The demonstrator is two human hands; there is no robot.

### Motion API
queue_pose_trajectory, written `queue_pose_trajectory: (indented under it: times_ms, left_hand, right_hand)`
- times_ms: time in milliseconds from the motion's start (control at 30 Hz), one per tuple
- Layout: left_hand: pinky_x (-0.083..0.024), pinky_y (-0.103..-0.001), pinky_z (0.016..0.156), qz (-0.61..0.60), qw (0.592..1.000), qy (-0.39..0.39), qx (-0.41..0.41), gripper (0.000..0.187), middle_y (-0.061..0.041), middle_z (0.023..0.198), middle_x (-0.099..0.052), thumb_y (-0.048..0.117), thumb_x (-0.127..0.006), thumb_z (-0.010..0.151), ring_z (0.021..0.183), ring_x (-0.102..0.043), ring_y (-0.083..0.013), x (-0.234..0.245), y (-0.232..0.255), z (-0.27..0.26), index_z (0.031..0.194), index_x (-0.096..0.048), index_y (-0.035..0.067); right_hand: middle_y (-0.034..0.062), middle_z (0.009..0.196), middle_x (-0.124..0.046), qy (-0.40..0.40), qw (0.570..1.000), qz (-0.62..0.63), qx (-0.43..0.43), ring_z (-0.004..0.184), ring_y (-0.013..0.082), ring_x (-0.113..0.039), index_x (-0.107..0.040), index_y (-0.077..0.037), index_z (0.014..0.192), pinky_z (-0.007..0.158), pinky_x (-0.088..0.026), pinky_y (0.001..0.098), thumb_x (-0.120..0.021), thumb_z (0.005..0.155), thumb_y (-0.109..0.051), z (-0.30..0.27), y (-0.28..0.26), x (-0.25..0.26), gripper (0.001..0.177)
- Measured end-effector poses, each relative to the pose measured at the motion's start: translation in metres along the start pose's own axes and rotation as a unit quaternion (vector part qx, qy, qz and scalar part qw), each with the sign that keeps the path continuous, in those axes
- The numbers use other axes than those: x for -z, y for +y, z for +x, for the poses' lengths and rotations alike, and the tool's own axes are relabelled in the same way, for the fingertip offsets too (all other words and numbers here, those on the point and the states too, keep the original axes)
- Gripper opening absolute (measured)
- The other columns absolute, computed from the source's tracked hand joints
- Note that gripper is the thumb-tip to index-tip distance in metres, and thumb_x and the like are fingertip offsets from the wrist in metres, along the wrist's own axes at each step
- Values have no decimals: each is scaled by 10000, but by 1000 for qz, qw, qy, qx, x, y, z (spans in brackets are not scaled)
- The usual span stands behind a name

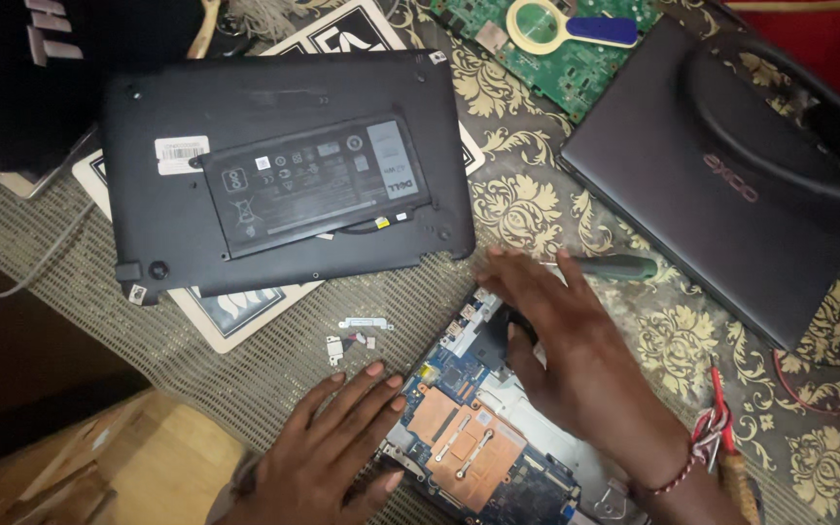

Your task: The person uses a red-handled screwdriver to unscrew and remove a metal bracket from the motherboard of a disassembled laptop. They then use their fingers to disconnect a ribbon cable from the motherboard.

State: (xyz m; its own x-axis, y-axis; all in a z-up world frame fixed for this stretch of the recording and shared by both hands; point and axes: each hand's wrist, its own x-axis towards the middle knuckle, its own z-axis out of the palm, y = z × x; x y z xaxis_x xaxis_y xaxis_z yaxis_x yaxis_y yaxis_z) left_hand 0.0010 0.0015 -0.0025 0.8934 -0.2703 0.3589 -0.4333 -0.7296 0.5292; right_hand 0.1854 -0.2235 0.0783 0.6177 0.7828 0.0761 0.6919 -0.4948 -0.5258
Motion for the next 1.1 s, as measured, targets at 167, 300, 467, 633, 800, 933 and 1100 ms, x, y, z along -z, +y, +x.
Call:
queue_pose_trajectory:
  times_ms: [167,300,467,633,800,933,1100]
  left_hand:
    - [-397,-488,1130,17,1000,2,-4,570,-162,1467,-607,471,-394,1082,1418,-534,-330,0,0,1,1409,-567,37]
    - [-405,-492,1112,25,1000,-2,-17,570,-180,1465,-599,472,-344,1099,1405,-540,-341,2,-2,2,1389,-584,45]
    - [-401,-485,1117,40,999,-10,-20,579,-170,1494,-580,494,-382,1100,1419,-523,-335,-1,-4,-1,1414,-577,48]
    - [-397,-483,1123,37,999,-9,-26,573,-170,1501,-574,477,-388,1105,1417,-527,-340,0,-4,-2,1414,-578,34]
    - [-414,-473,1110,32,999,-2,-21,552,-169,1482,-592,467,-432,1093,1403,-542,-334,-1,-4,-2,1389,-593,30]
    - [-419,-465,1112,26,1000,2,-13,544,-159,1479,-595,468,-442,1088,1403,-541,-329,1,-2,0,1384,-598,40]
    - [-426,-468,1104,-22,999,33,24,492,-161,1419,-647,402,-452,1073,1378,-575,-331,6,5,5,1354,-611,31]
  right_hand:
    - [145,1283,-693,13,1000,21,-3,1231,294,-656,-592,-27,1318,1254,-280,600,-702,855,26,10,-9,9,479]
    - [114,1181,-735,13,1000,14,5,1094,251,-717,-651,-35,1245,1268,-274,583,-722,820,57,12,-4,13,441]
    - [91,1169,-733,2,999,30,-14,1064,246,-731,-644,-55,1208,1256,-293,612,-688,866,15,13,0,11,352]
    - [93,1174,-736,-5,999,41,-25,1053,237,-738,-667,-52,1178,1263,-306,567,-682,869,17,16,-1,8,317]
    - [92,1164,-727,3,997,70,-9,1102,255,-712,-666,-71,1161,1259,-318,579,-658,865,47,17,-2,4,319]
    - [135,1186,-717,8,999,38,14,1128,272,-704,-660,-13,1158,1253,-338,584,-693,857,60,21,-6,3,312]
    - [123,1144,-689,-6,998,40,40,1080,295,-673,-671,-35,1111,1180,-403,514,-673,922,-14,19,3,-3,191]
